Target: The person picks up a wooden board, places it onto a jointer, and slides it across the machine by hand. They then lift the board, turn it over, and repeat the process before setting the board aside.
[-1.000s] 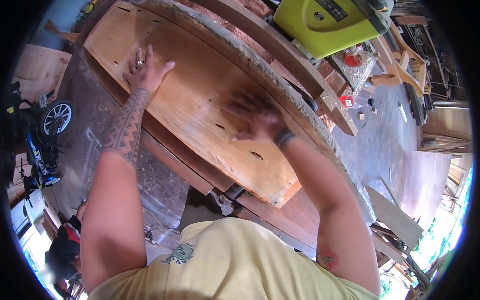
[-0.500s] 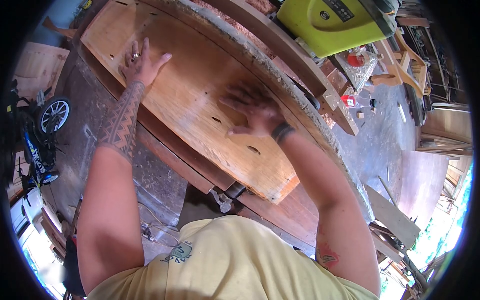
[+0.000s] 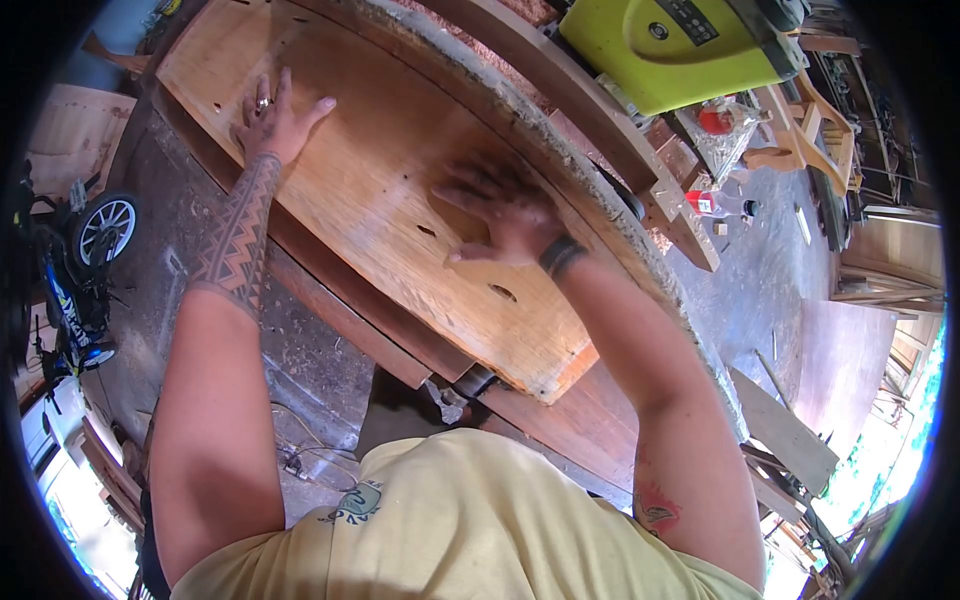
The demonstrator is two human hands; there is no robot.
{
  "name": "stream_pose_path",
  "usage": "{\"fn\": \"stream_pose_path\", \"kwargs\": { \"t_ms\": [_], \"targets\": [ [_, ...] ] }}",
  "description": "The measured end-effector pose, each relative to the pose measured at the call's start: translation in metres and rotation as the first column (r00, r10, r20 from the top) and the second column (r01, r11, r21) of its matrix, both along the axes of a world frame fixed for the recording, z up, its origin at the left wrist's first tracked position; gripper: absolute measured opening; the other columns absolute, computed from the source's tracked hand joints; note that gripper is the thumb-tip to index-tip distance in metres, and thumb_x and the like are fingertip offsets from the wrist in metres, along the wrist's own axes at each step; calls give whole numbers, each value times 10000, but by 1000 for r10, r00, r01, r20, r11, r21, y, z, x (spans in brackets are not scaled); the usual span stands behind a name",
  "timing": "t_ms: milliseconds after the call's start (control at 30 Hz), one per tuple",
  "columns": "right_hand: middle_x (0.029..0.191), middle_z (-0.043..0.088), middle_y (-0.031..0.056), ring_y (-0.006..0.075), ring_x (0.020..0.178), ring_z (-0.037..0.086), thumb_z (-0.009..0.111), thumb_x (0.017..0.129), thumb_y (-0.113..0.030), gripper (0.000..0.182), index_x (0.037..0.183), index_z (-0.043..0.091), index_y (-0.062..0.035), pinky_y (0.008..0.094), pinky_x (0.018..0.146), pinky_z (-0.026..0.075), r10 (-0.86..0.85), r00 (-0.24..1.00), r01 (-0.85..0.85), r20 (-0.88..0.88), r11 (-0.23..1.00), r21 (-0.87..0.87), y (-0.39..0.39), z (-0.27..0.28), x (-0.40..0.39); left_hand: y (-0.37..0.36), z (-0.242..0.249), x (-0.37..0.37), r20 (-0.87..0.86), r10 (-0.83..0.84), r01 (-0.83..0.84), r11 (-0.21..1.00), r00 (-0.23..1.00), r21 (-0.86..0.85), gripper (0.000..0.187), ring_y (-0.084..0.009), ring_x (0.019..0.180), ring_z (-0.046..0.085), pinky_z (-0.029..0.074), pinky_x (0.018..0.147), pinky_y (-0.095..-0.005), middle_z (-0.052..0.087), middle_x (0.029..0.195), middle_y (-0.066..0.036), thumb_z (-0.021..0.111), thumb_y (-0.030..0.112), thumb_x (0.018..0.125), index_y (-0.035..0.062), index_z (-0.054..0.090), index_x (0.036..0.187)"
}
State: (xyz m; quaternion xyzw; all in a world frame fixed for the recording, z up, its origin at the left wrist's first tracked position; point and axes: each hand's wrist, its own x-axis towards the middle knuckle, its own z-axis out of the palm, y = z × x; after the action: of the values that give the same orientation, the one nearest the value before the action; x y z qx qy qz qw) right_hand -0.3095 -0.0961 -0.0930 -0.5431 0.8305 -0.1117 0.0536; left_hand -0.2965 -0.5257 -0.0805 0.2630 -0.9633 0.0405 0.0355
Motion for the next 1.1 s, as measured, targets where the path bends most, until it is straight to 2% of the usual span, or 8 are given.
{"fn": "stream_pose_path", "kwargs": {
  "t_ms": [67,167,267,567,1100],
  "targets": [
    [1812,414,47,376,1674,349,750,889,-838,1022,1731,484,-324,555,1368,353,0,1000,0,1,1000,1,-2,0,0,-6,-6,-2,-11,0,0,1000,1000,1,1205,-489,1740,159,128,1309,-826,181,1909,-172,563,999,900,350,185,1843],
    [1816,410,38,376,1676,348,750,886,-844,1030,1736,476,-332,553,1366,360,-14,1000,14,2,1000,12,-5,0,-1,-8,-2,-5,9,13,-13,1000,1000,-4,1208,-487,1742,152,127,1313,-822,174,1911,-168,558,1006,896,355,185,1843],
    [1821,403,32,377,1683,336,748,880,-853,1039,1739,471,-339,553,1366,366,-23,1000,22,5,1000,22,-9,-1,-2,-8,2,-4,-4,1,-1,1000,1000,-10,1232,-485,1737,171,126,1326,-806,215,1898,-183,552,1009,896,289,226,1842],
    [1827,387,39,380,1699,307,737,875,-872,1053,1742,465,-340,552,1379,353,-22,1000,22,1,999,43,-21,0,-6,-14,8,-8,11,19,-19,1000,1000,1,1231,-461,1746,156,121,1340,-786,204,1903,-175,545,1010,897,292,221,1842],
    [1838,363,50,377,1693,319,722,898,-866,1051,1764,417,-353,537,1384,341,-16,1000,16,5,997,69,-37,5,-14,-39,-1,-15,-32,-14,14,1000,999,0,1245,-471,1742,161,112,1331,-800,213,1898,-189,550,1019,883,289,233,1840]
  ]
}}
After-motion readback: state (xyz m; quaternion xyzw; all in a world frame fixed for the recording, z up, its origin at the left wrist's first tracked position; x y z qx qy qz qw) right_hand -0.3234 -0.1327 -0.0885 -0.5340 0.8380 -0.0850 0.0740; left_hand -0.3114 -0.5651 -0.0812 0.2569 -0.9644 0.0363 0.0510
